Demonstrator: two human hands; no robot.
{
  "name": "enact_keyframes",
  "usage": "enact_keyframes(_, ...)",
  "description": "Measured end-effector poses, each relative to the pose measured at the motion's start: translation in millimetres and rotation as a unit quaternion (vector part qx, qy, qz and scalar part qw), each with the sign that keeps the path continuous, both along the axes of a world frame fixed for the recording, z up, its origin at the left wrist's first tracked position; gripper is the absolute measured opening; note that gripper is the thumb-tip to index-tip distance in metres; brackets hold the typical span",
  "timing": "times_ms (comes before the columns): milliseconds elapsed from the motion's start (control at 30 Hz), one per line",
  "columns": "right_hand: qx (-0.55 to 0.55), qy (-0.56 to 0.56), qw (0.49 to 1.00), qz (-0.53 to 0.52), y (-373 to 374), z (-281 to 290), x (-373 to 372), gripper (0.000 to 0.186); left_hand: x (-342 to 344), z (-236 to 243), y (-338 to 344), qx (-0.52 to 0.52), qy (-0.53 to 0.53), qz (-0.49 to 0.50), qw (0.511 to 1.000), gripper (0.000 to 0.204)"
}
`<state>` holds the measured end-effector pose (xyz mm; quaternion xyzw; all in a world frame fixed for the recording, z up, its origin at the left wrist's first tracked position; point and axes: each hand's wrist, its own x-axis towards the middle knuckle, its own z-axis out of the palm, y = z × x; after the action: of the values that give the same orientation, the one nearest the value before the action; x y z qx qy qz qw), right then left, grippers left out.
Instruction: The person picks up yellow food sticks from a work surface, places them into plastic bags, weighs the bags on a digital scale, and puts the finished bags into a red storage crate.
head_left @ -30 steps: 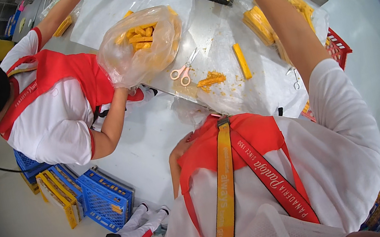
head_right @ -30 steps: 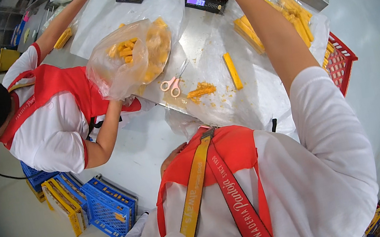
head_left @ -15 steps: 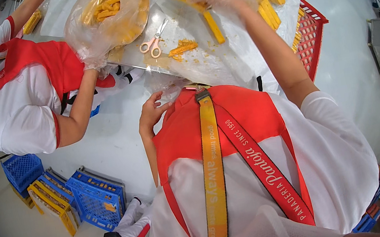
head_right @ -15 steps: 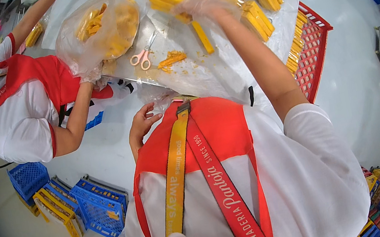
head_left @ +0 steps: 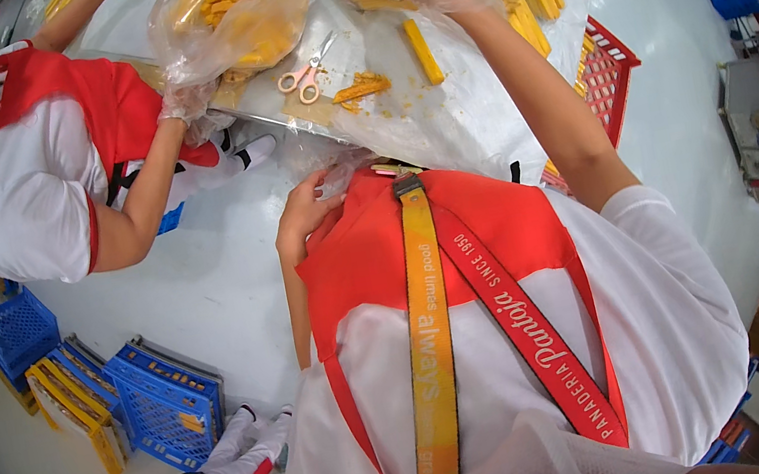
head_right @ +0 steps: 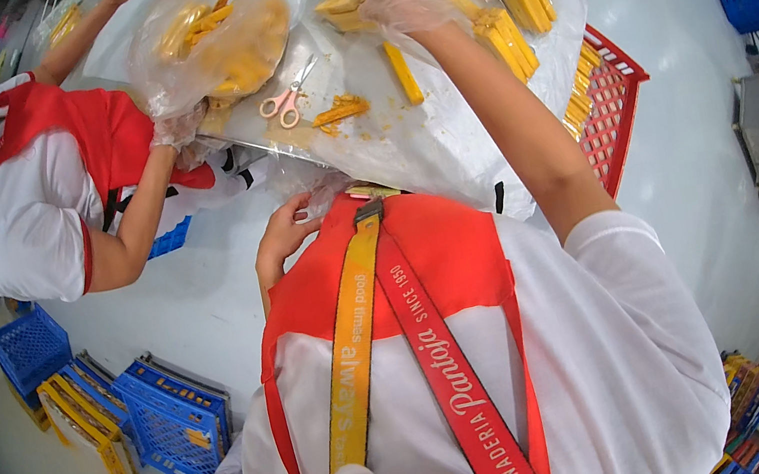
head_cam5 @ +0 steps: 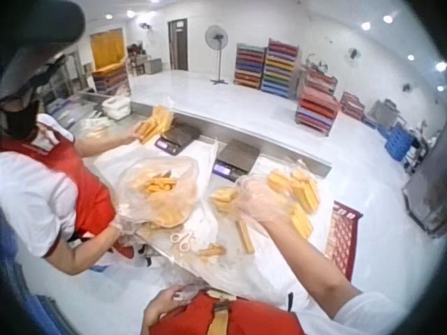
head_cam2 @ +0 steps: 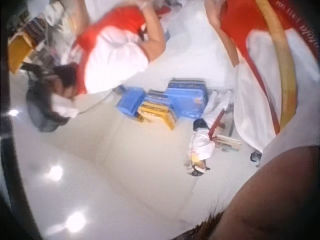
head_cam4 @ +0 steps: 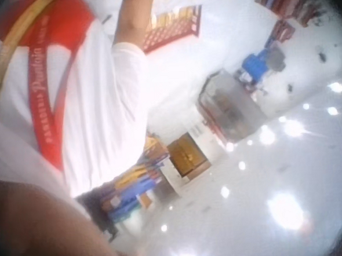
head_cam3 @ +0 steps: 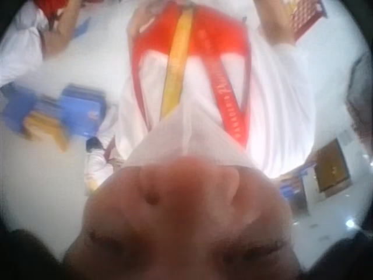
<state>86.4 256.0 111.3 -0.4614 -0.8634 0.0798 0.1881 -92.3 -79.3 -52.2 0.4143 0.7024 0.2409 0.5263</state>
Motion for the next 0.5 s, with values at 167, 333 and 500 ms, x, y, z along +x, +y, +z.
enact_keyframes(167, -0.069, -0.034, 0.997, -0.005, -6.3, 17.4, 23.3, 0.051, -6.5, -1.8, -30.2, -0.031, 0.003, 0.071, 0.997, 0.072)
enact_keyframes(333, -0.047, -0.035, 0.998, 0.003, -23.4, 50.4, 29.6, 0.046, -6.8, -2.2, -52.1, -0.092, 0.036, 0.105, 0.99, 0.077)
enact_keyframes(500, -0.053, -0.01, 0.998, -0.039, -46.0, 100.3, 45.8, 0.045, -4.2, 9.9, -42.9, -0.025, 0.046, 0.099, 0.994, 0.065)
